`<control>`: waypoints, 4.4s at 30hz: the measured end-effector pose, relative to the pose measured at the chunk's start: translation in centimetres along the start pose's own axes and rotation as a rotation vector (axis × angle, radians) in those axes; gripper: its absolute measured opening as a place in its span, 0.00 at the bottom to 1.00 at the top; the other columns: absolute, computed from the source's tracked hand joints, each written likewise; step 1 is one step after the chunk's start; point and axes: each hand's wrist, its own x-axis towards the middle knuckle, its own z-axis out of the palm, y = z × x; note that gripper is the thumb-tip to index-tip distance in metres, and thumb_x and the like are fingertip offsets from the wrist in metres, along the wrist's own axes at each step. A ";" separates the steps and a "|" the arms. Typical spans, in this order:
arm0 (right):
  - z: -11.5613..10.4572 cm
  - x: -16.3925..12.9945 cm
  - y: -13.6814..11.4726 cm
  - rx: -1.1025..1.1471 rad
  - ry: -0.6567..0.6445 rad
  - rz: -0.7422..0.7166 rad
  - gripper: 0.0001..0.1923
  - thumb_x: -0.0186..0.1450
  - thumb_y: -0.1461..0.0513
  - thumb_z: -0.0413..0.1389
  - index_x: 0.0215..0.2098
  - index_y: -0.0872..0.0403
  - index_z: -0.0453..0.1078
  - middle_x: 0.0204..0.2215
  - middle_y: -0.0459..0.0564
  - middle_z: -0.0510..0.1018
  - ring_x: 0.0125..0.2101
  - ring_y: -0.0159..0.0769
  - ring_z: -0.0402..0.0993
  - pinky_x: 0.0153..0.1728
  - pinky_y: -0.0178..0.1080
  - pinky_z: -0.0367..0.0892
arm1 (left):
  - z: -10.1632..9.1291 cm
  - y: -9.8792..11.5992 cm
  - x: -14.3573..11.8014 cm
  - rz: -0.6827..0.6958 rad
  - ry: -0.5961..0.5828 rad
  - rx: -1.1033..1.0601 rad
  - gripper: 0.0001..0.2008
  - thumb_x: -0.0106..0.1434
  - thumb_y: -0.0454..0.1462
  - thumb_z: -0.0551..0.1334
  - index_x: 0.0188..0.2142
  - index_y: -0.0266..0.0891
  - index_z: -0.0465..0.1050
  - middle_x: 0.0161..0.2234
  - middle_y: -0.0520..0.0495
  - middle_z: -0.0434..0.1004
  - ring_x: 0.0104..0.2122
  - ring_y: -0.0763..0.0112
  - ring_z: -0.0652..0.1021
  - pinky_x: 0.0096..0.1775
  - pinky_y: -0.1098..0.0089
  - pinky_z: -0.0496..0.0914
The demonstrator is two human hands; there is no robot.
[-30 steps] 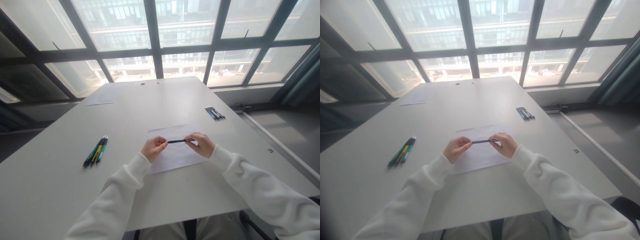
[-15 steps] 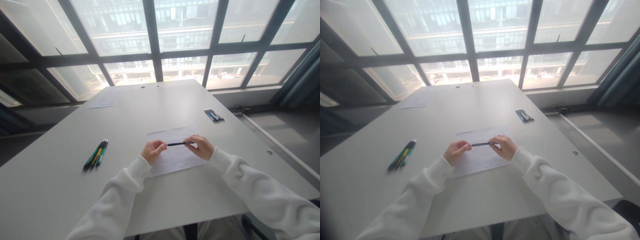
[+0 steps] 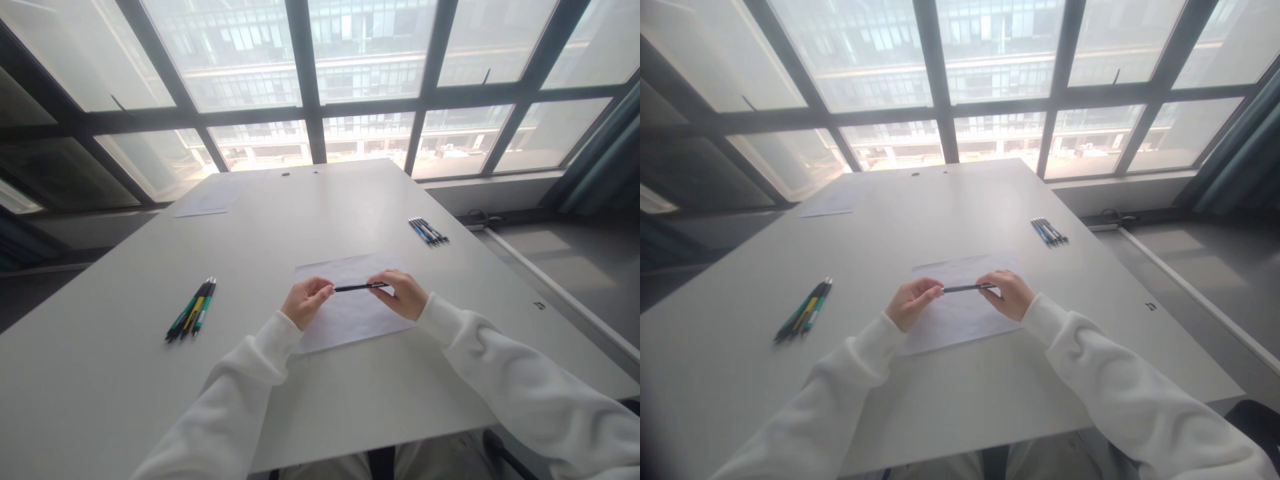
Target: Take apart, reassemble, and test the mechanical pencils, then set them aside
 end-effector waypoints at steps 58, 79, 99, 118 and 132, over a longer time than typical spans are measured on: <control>0.5 -0.2 0.0 0.129 -0.073 0.034 0.07 0.61 0.65 0.48 0.38 0.53 0.62 0.32 0.51 0.73 0.35 0.36 0.70 0.38 0.40 0.65 | 0.7 1.1 -0.8 0.262 0.078 0.216 0.06 0.55 0.37 0.61 0.30 0.36 0.73 0.29 0.47 0.77 0.31 0.69 0.76 0.37 0.70 0.69; 0.1 0.3 -1.2 0.937 -0.068 0.507 0.18 0.51 0.57 0.62 0.39 0.56 0.71 0.26 0.49 0.74 0.26 0.32 0.68 0.30 0.37 0.63 | 1.0 1.8 -1.1 0.239 -0.013 0.284 0.05 0.54 0.37 0.60 0.31 0.38 0.72 0.28 0.50 0.76 0.30 0.71 0.76 0.36 0.71 0.69; -1.2 0.7 0.7 0.513 0.144 0.520 0.12 0.58 0.55 0.53 0.26 0.55 0.67 0.17 0.44 0.69 0.21 0.29 0.64 0.25 0.34 0.60 | -2.1 -3.0 0.2 0.057 -0.173 0.922 0.42 0.42 0.63 0.56 0.53 0.43 0.62 0.58 0.36 0.56 0.56 0.48 0.58 0.54 0.53 0.54; 2.5 0.7 -1.0 0.364 -0.016 0.481 0.12 0.56 0.59 0.52 0.18 0.54 0.61 0.16 0.45 0.72 0.18 0.29 0.64 0.21 0.32 0.57 | -1.7 -2.5 0.1 0.061 -0.144 0.895 0.41 0.41 0.62 0.57 0.51 0.45 0.63 0.56 0.38 0.58 0.54 0.47 0.60 0.52 0.52 0.55; 1.7 0.7 0.2 0.502 0.235 0.555 0.14 0.57 0.54 0.53 0.20 0.53 0.59 0.13 0.40 0.64 0.15 0.26 0.58 0.20 0.32 0.55 | -2.1 -3.0 0.2 0.061 -0.161 0.900 0.41 0.41 0.62 0.58 0.52 0.46 0.63 0.57 0.39 0.57 0.55 0.49 0.59 0.53 0.54 0.55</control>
